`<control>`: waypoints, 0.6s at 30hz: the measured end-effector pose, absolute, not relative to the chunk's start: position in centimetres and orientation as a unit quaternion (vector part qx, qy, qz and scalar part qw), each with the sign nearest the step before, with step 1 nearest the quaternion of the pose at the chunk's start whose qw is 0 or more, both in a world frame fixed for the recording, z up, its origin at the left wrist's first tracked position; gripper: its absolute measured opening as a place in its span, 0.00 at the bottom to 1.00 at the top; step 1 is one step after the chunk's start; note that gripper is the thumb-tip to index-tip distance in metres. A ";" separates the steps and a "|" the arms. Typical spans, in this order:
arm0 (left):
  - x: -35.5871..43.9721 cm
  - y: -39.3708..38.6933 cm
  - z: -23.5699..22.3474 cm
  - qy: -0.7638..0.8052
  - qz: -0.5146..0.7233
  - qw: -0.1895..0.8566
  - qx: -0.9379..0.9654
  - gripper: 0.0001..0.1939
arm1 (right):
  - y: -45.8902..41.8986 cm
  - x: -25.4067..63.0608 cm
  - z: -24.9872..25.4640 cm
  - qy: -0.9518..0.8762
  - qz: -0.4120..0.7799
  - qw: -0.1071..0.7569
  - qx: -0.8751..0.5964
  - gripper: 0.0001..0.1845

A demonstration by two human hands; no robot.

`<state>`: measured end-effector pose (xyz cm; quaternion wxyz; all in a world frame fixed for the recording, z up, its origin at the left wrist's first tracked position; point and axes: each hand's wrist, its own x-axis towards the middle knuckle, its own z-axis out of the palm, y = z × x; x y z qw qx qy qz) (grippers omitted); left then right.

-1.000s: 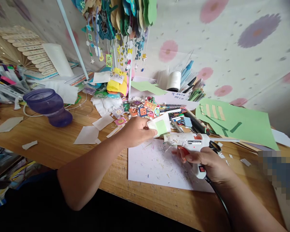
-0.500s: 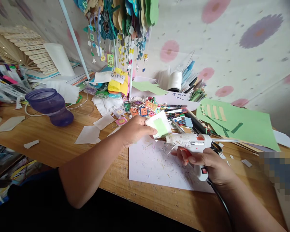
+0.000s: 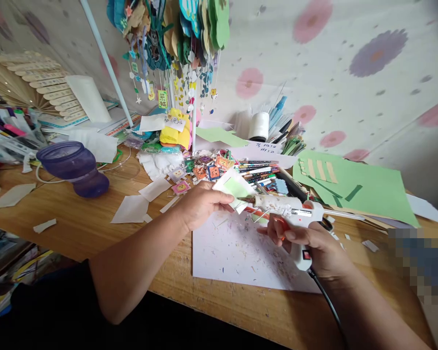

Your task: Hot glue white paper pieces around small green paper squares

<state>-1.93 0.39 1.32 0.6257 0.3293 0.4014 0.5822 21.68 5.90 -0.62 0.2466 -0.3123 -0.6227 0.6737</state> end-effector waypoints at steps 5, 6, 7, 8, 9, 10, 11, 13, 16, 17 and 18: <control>-1.6 0.2 1.0 0.427 0.577 0.608 0.340 0.14 | 5.7 21.3 -0.4 -0.527 0.733 0.368 -0.222 0.04; -1.6 0.1 1.0 0.429 0.576 0.607 0.342 0.14 | 5.6 21.1 -0.2 -0.506 0.735 0.397 -0.215 0.05; -1.5 0.1 1.0 0.426 0.572 0.610 0.345 0.15 | 5.6 21.0 0.0 -0.489 0.732 0.425 -0.213 0.07; -1.5 0.0 1.1 0.419 0.566 0.618 0.350 0.16 | 5.6 20.9 0.1 -0.476 0.725 0.451 -0.212 0.09; -1.5 -0.1 1.1 0.410 0.556 0.629 0.357 0.16 | 5.6 20.8 0.1 -0.467 0.715 0.473 -0.218 0.10; -1.4 -0.2 1.0 0.402 0.543 0.640 0.366 0.17 | 5.6 20.7 0.1 -0.464 0.703 0.489 -0.227 0.12; -1.3 -0.3 1.0 0.394 0.530 0.650 0.376 0.17 | 5.6 20.6 0.0 -0.464 0.692 0.499 -0.238 0.14; -1.1 -0.5 0.9 0.387 0.507 0.662 0.393 0.18 | 5.5 20.3 -0.4 -0.472 0.675 0.502 -0.264 0.16; -0.6 -0.6 0.7 0.395 0.489 0.653 0.422 0.17 | 5.2 19.7 -0.8 -0.472 0.675 0.479 -0.306 0.18; -0.5 -0.6 0.7 0.403 0.483 0.645 0.434 0.17 | 5.0 19.5 -0.8 -0.466 0.678 0.471 -0.318 0.19; -0.3 -0.6 0.7 0.412 0.477 0.636 0.446 0.17 | 4.9 19.3 -0.8 -0.462 0.678 0.466 -0.330 0.21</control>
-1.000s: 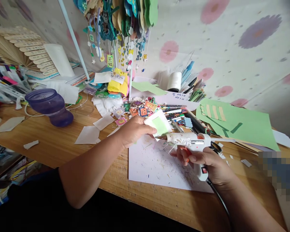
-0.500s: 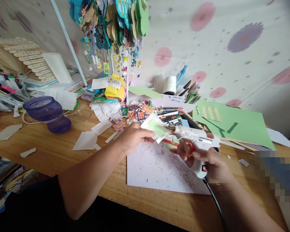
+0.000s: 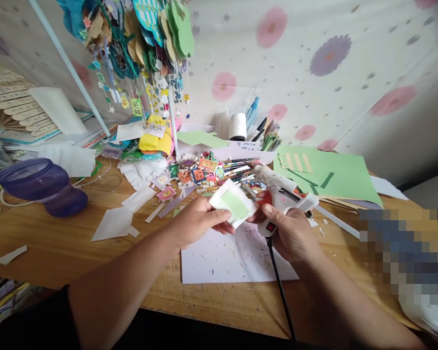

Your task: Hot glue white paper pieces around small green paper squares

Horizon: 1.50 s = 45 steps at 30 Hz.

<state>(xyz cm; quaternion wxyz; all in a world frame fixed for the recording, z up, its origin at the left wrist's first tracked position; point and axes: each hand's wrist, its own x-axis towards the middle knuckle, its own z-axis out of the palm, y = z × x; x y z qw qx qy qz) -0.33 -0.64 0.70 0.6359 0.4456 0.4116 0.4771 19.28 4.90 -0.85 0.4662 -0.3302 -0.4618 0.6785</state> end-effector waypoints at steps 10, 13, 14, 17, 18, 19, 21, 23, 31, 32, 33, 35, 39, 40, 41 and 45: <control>0.8 -0.7 0.5 0.407 0.472 0.645 0.442 0.22 | 4.4 18.1 -1.0 -0.467 0.616 0.522 -0.361 0.18; 1.5 -0.7 0.4 0.430 0.490 0.617 0.441 0.16 | 4.3 17.9 -1.1 -0.465 0.611 0.523 -0.370 0.19; 1.6 -0.7 0.4 0.446 0.495 0.604 0.438 0.13 | 4.3 17.9 -1.2 -0.467 0.612 0.519 -0.372 0.19; 1.8 -0.6 0.2 0.493 0.494 0.565 0.440 0.07 | 4.1 17.9 -1.3 -0.464 0.614 0.508 -0.386 0.18; 1.8 -0.6 0.2 0.504 0.488 0.556 0.446 0.06 | 4.0 18.0 -1.2 -0.460 0.617 0.504 -0.391 0.18; 1.7 -0.6 0.1 0.511 0.482 0.549 0.453 0.06 | 4.0 18.1 -1.2 -0.455 0.624 0.498 -0.394 0.18; 1.5 -0.6 0.1 0.514 0.475 0.542 0.465 0.06 | 4.0 18.3 -1.0 -0.446 0.640 0.492 -0.387 0.18; 1.3 -0.7 0.2 0.503 0.474 0.549 0.470 0.08 | 4.1 18.5 -0.9 -0.447 0.647 0.499 -0.364 0.17; 1.5 -0.9 0.6 0.451 0.480 0.612 0.438 0.15 | 4.4 17.8 -1.3 -0.501 0.634 0.484 -0.336 0.20; 1.5 -1.0 0.6 0.447 0.479 0.618 0.434 0.15 | 4.3 17.7 -1.4 -0.506 0.628 0.486 -0.337 0.20; 1.6 -1.0 0.6 0.444 0.479 0.623 0.432 0.15 | 4.3 17.5 -1.4 -0.509 0.623 0.487 -0.339 0.19; 1.7 -1.0 0.5 0.439 0.475 0.626 0.434 0.14 | 4.1 17.4 -1.3 -0.513 0.616 0.492 -0.341 0.17; 1.7 -0.9 0.0 0.450 0.458 0.615 0.458 0.15 | 3.9 17.0 -1.2 -0.501 0.607 0.513 -0.343 0.18; 1.7 -0.9 -0.1 0.454 0.454 0.611 0.464 0.15 | 3.8 16.9 -1.2 -0.501 0.606 0.514 -0.343 0.17; 1.7 -0.9 -0.3 0.457 0.449 0.608 0.469 0.15 | 3.8 16.8 -1.2 -0.501 0.605 0.516 -0.342 0.17; 1.9 -0.9 -0.4 0.455 0.441 0.609 0.477 0.17 | 3.6 16.3 -1.1 -0.494 0.604 0.520 -0.348 0.13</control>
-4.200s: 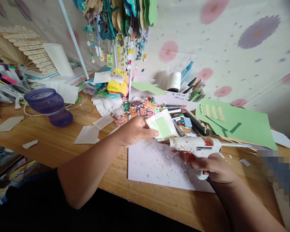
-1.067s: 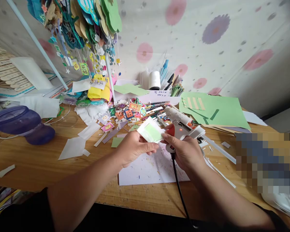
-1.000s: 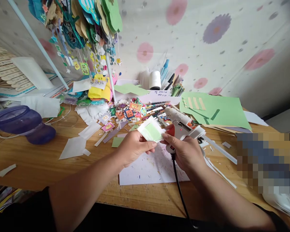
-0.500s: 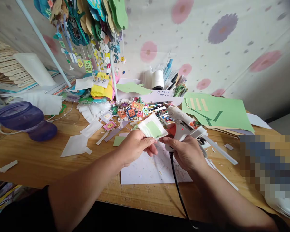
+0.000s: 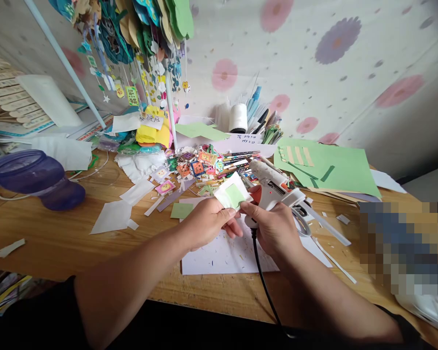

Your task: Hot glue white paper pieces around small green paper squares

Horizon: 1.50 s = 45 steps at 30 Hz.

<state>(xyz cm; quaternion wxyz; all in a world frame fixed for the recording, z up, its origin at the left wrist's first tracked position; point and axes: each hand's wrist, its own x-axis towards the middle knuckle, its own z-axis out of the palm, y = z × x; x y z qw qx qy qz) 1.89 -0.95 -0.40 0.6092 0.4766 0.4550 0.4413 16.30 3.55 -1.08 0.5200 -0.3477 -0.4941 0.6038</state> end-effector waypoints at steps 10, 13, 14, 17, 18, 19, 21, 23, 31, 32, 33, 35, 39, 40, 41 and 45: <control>2.3 -0.5 -0.5 0.491 0.505 0.540 0.461 0.13 | 3.2 15.6 -1.1 -0.476 0.607 0.522 -0.364 0.11; 2.6 -0.4 -0.5 0.509 0.519 0.537 0.429 0.07 | 2.8 15.3 -1.1 -0.481 0.610 0.516 -0.361 0.12; 2.6 -0.4 -0.4 0.504 0.525 0.547 0.413 0.07 | 2.8 15.3 -1.1 -0.487 0.613 0.509 -0.358 0.12; 2.3 -0.5 -0.1 0.485 0.539 0.575 0.379 0.06 | 2.8 15.6 -1.0 -0.497 0.635 0.480 -0.345 0.13; 2.2 -0.5 0.0 0.482 0.541 0.578 0.375 0.06 | 2.8 15.6 -1.0 -0.496 0.640 0.478 -0.340 0.13; 2.2 -0.5 0.1 0.481 0.541 0.581 0.372 0.06 | 2.9 15.7 -1.0 -0.496 0.639 0.481 -0.338 0.14; 2.0 -0.5 0.1 0.479 0.535 0.588 0.372 0.06 | 2.9 15.6 -0.9 -0.498 0.627 0.492 -0.342 0.14; 1.9 -0.4 -0.1 0.479 0.517 0.605 0.370 0.07 | 2.9 15.5 -0.8 -0.499 0.618 0.498 -0.348 0.13; 0.3 -0.2 0.3 0.460 0.468 0.631 0.413 0.21 | 3.4 16.0 -0.7 -0.441 0.621 0.521 -0.384 0.14; 0.2 -0.2 0.3 0.462 0.463 0.626 0.425 0.19 | 3.6 16.2 -0.8 -0.436 0.623 0.525 -0.383 0.14; 0.1 -0.2 0.4 0.464 0.459 0.621 0.435 0.17 | 3.7 16.3 -0.8 -0.432 0.625 0.527 -0.380 0.14; 0.2 -0.2 0.4 0.469 0.457 0.610 0.446 0.14 | 3.8 16.4 -0.8 -0.431 0.628 0.529 -0.375 0.14; 0.5 -0.2 0.2 0.475 0.460 0.610 0.436 0.12 | 3.8 16.4 -0.9 -0.437 0.632 0.527 -0.363 0.14; 0.5 -0.2 0.2 0.474 0.461 0.612 0.434 0.12 | 3.8 16.5 -1.0 -0.439 0.634 0.525 -0.361 0.14; 0.5 -0.2 0.1 0.472 0.461 0.614 0.433 0.12 | 3.8 16.5 -1.0 -0.442 0.635 0.522 -0.360 0.14; 0.4 -0.2 0.0 0.470 0.465 0.616 0.428 0.12 | 3.8 16.6 -1.1 -0.443 0.637 0.515 -0.364 0.16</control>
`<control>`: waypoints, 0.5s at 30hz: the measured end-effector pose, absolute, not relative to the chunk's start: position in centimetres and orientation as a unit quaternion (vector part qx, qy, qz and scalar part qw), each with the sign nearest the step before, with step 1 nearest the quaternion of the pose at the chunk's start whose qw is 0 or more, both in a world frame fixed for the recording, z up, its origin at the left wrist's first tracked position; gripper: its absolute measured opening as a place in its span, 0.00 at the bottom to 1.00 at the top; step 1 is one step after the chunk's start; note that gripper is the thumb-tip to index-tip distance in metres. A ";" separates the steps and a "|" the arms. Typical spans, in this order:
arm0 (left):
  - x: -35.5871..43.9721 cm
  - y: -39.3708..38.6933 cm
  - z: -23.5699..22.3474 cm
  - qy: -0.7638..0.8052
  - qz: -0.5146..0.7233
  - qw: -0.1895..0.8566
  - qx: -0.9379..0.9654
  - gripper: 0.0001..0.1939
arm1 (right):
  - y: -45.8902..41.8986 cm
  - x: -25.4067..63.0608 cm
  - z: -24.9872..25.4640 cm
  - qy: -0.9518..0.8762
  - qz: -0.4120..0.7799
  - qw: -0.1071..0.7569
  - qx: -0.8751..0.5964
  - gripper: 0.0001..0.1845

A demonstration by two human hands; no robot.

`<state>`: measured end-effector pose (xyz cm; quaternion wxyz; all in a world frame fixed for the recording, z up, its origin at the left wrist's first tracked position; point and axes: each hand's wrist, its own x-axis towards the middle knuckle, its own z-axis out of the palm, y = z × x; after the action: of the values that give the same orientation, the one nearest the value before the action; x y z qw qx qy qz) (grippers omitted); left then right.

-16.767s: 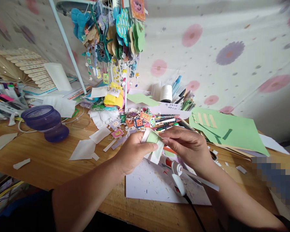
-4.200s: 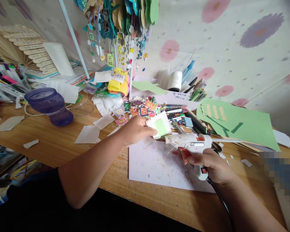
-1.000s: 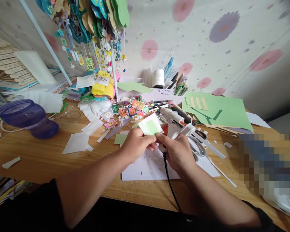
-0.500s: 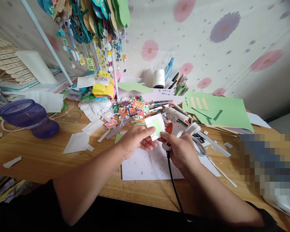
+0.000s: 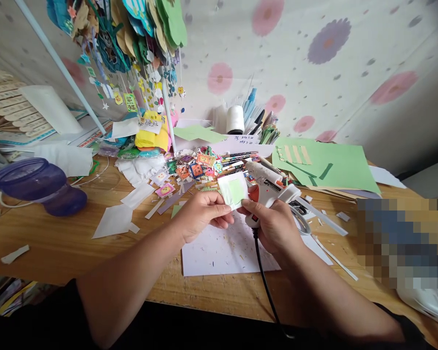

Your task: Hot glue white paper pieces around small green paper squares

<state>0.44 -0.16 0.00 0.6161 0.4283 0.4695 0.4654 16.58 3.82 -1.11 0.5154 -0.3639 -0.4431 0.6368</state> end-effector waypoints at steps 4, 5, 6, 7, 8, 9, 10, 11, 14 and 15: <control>0.7 -0.2 -0.1 0.486 0.486 0.595 0.416 0.11 | 3.8 16.4 -1.2 -0.471 0.639 0.501 -0.346 0.16; 0.8 -0.2 -0.1 0.491 0.490 0.589 0.414 0.10 | 3.7 16.3 -1.3 -0.483 0.637 0.499 -0.336 0.16; 0.9 -0.2 -0.1 0.495 0.493 0.584 0.414 0.10 | 3.7 16.2 -1.4 -0.493 0.633 0.499 -0.328 0.15; 1.1 -0.2 -0.1 0.497 0.496 0.579 0.415 0.09 | 3.7 16.1 -1.5 -0.499 0.628 0.501 -0.323 0.15; 1.2 -0.2 -0.2 0.498 0.497 0.574 0.418 0.09 | 3.7 16.0 -1.7 -0.501 0.623 0.506 -0.323 0.14; 1.4 -0.3 -0.2 0.499 0.498 0.569 0.423 0.09 | 3.7 15.9 -1.8 -0.498 0.620 0.511 -0.326 0.13; 1.5 -0.3 -0.2 0.499 0.499 0.565 0.428 0.09 | 3.7 15.9 -1.9 -0.493 0.619 0.515 -0.330 0.13; 1.6 -0.3 -0.3 0.500 0.499 0.560 0.434 0.09 | 3.7 15.8 -1.9 -0.487 0.619 0.516 -0.336 0.12; 1.8 -0.4 -0.4 0.511 0.492 0.533 0.462 0.11 | 3.7 15.7 -1.9 -0.473 0.629 0.512 -0.346 0.11; 1.8 -0.4 -0.5 0.515 0.490 0.519 0.475 0.11 | 3.7 15.7 -1.8 -0.470 0.633 0.508 -0.347 0.11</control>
<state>1.78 -0.44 -0.46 0.5187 0.4753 0.5149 0.4897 15.71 3.67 -1.79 0.5079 -0.3470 -0.4700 0.6330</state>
